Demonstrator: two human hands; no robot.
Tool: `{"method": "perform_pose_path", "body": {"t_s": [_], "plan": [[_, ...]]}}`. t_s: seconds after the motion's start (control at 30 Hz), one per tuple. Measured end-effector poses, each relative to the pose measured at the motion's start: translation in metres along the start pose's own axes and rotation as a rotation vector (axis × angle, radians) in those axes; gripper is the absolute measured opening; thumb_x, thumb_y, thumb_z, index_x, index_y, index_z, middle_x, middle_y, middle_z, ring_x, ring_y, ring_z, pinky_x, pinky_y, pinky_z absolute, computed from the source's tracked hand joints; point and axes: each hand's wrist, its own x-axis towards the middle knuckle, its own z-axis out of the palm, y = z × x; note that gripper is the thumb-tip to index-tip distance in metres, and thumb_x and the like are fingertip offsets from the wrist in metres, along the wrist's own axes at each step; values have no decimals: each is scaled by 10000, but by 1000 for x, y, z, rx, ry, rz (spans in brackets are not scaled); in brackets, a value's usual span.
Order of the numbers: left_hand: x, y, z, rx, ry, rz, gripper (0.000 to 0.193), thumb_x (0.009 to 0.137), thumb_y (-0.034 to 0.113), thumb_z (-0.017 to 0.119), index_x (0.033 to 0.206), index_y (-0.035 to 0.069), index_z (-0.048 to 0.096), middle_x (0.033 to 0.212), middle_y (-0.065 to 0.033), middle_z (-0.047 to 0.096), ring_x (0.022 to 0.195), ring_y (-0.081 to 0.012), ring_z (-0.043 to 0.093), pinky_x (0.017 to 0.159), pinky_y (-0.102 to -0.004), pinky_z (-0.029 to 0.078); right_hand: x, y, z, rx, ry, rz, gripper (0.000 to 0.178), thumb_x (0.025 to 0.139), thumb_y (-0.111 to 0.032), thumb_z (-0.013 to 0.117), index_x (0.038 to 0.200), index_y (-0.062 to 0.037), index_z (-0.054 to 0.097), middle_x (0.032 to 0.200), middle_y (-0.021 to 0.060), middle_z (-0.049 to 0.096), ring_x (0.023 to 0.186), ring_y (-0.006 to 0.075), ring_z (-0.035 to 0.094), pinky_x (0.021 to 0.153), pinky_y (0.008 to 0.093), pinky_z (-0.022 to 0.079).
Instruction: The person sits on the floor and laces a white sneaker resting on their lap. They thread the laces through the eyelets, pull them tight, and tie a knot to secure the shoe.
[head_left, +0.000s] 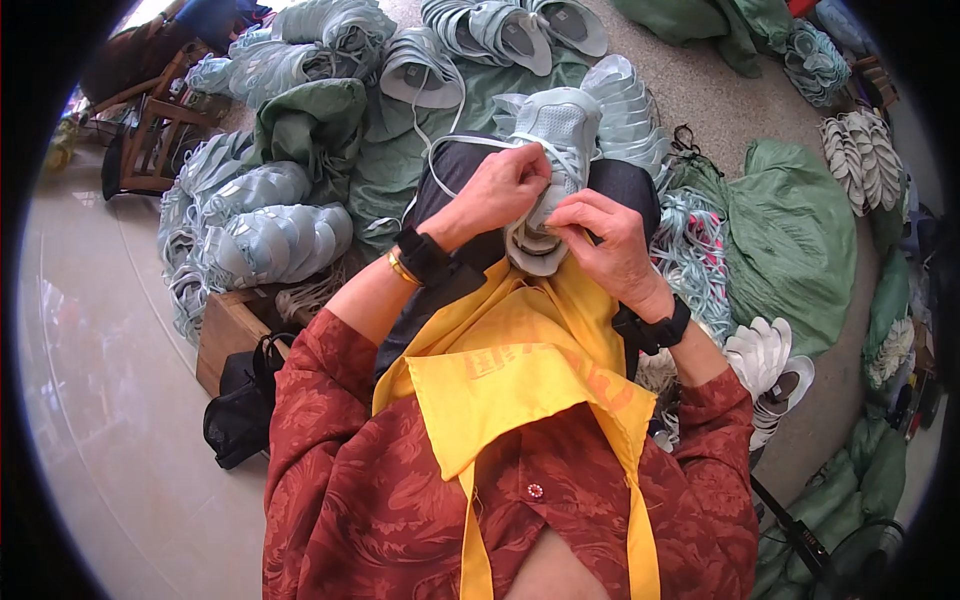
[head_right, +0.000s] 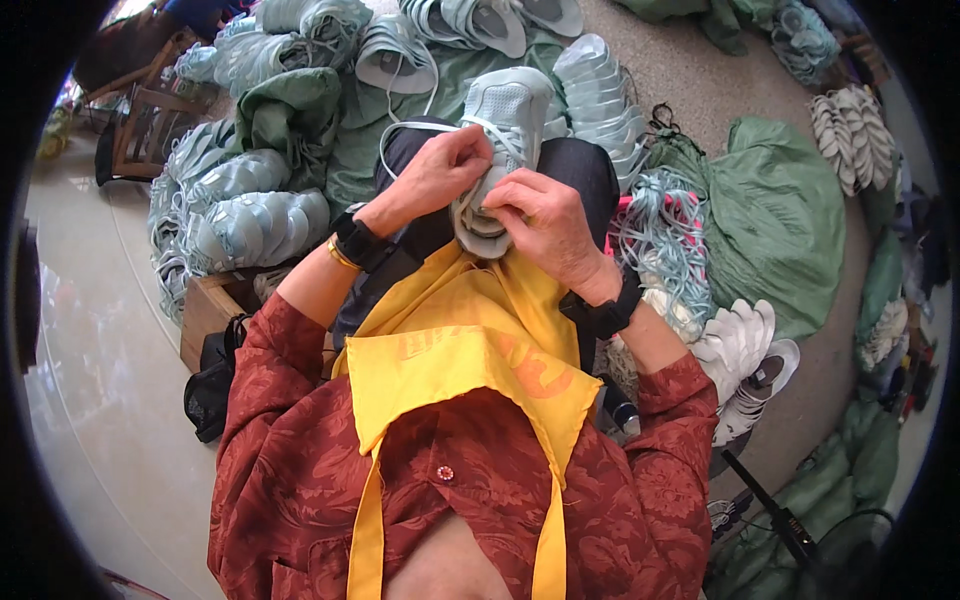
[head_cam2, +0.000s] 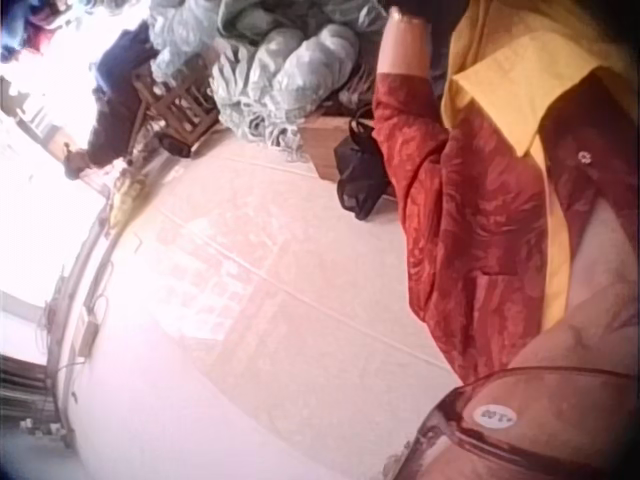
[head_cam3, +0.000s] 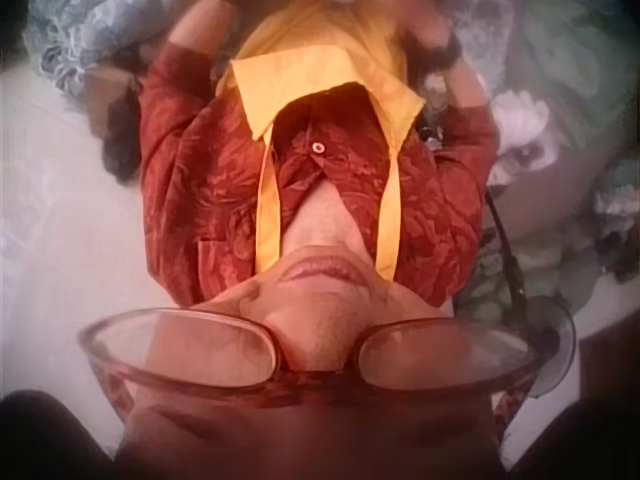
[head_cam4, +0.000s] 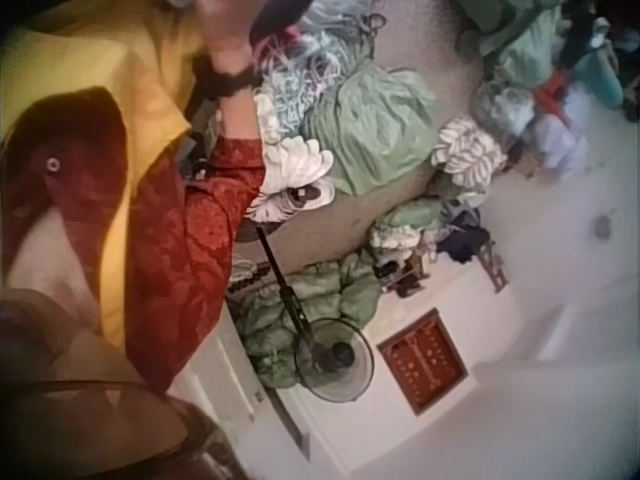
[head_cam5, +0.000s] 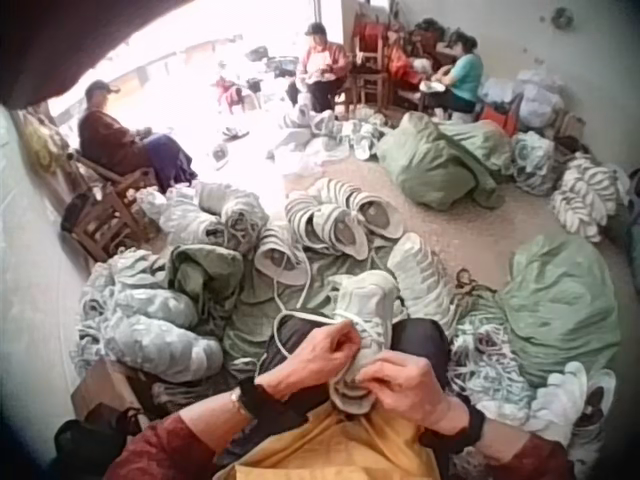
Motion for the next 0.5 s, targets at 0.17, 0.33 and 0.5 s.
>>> {"method": "perform_pose_path", "body": {"t_s": [0.17,0.33,0.5], "plan": [[2,8,4,71,91,-72,139,824,99,649,886,-19,689,770,-154,713,731,-272,710,678,-386,536,1,-2,1,-40,-10,-12,105,822,36,725,905,-23,699,879,92,676,767,255,695,688,323,557],[2,6,3,8,107,-135,183,802,136,696,865,-36,692,760,-152,709,723,-276,708,681,-380,538,8,-9,-13,-43,-19,100,122,821,19,736,930,-20,699,905,100,672,764,266,689,678,329,551],[1,8,5,58,124,-75,166,807,125,682,857,-33,683,754,-168,704,710,-312,701,678,-397,539,25,16,-19,-295,40,-54,137,819,9,727,950,-12,689,923,123,656,822,321,673,717,376,547]]}}
